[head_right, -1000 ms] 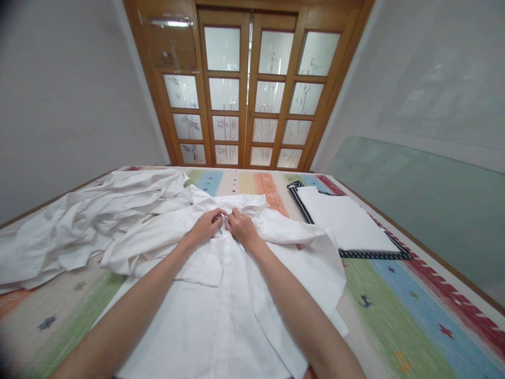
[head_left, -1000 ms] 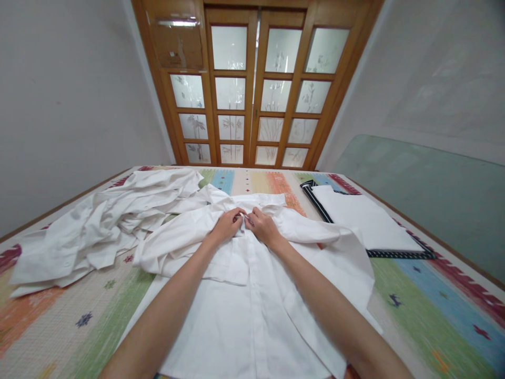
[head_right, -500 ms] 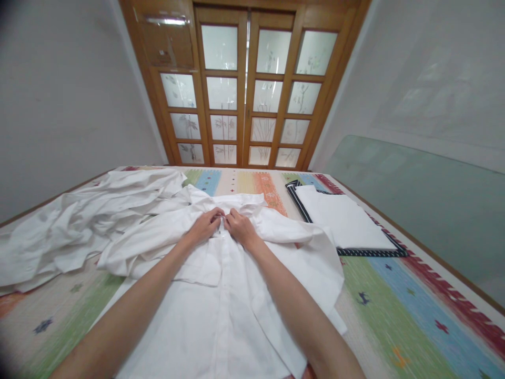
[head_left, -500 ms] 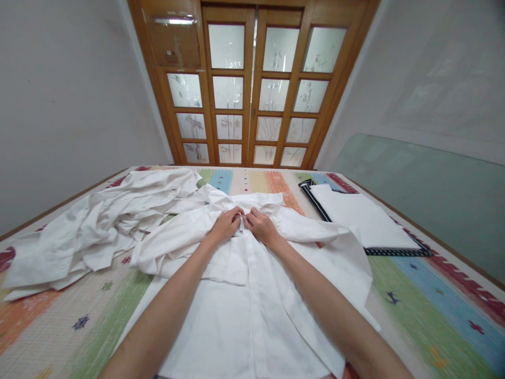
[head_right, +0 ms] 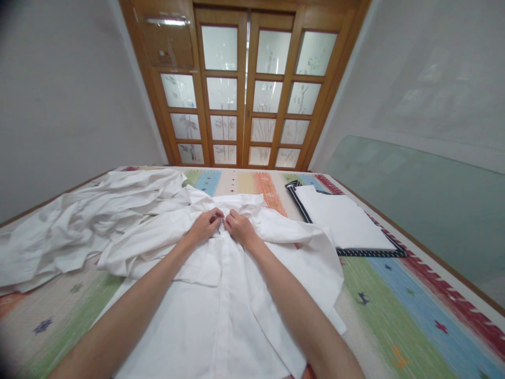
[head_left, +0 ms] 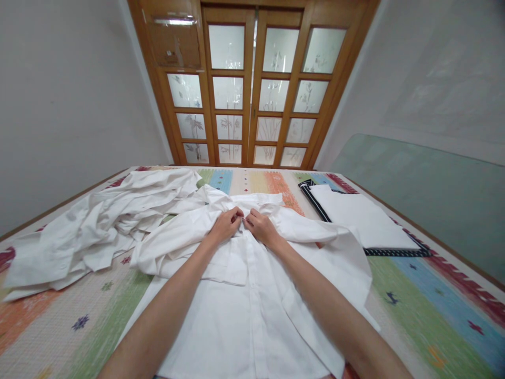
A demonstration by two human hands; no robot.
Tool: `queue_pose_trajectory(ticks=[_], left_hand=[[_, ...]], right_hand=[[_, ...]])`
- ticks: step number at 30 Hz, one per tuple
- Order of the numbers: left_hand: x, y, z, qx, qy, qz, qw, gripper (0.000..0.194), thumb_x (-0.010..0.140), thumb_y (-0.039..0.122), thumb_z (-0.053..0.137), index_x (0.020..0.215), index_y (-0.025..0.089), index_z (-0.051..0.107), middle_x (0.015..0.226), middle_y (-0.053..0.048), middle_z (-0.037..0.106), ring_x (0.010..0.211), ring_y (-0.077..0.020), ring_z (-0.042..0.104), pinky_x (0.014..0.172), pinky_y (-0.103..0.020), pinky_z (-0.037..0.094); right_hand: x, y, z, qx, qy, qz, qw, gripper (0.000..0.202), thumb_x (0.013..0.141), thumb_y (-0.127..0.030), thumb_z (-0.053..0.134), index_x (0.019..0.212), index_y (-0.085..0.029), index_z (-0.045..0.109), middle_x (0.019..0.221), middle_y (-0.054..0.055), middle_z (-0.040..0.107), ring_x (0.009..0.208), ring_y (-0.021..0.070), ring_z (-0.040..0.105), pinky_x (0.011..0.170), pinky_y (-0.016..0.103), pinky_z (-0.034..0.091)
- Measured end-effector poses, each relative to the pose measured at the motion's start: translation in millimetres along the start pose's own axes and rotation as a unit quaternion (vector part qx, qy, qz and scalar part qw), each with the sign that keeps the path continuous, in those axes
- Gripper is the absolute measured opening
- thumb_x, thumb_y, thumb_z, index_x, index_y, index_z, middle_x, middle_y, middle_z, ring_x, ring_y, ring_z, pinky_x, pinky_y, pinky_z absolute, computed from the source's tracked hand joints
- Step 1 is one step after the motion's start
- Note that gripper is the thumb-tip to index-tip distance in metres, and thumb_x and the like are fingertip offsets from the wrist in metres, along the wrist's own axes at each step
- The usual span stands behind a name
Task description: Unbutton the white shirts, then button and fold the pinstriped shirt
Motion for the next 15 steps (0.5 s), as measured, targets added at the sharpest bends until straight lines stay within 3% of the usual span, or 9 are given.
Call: queue_pose_trajectory(ticks=[10, 15], left_hand=[[-0.2, 0.4, -0.7, 0.004, 0.006, 0.000, 1.000, 0.016, 0.079, 0.016, 0.047, 0.090, 0.021, 0.057, 0.073, 0.002, 0.063, 0.065, -0.0140, 0.057, 0.066, -0.024, 0.043], [0.5, -3.1, 0.6, -0.016, 0.007, 0.005, 1.000, 0.013, 0.080, 0.018, 0.047, 0.089, 0.021, 0.056, 0.072, 0.003, 0.062, 0.064, -0.0130, 0.056, 0.065, -0.024, 0.043]], right_hand=[[0.9, -6.1, -5.5, -0.046, -0.007, 0.007, 0.999, 0.017, 0.093, -0.023, 0.049, 0.088, -0.016, 0.064, 0.082, 0.007, 0.058, 0.064, 0.0129, 0.053, 0.055, 0.023, 0.035], [1.7, -6.2, 0.5, -0.059, -0.033, 0.000, 0.998, 0.022, 0.094, -0.022, 0.046, 0.084, -0.015, 0.064, 0.080, 0.007, 0.059, 0.061, 0.0129, 0.053, 0.052, 0.025, 0.032]])
Point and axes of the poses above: each hand's wrist, its own x-axis towards the middle knuckle, its own z-axis out of the palm, y = z × x, the point moved 10 cm from there along x, towards the middle knuckle
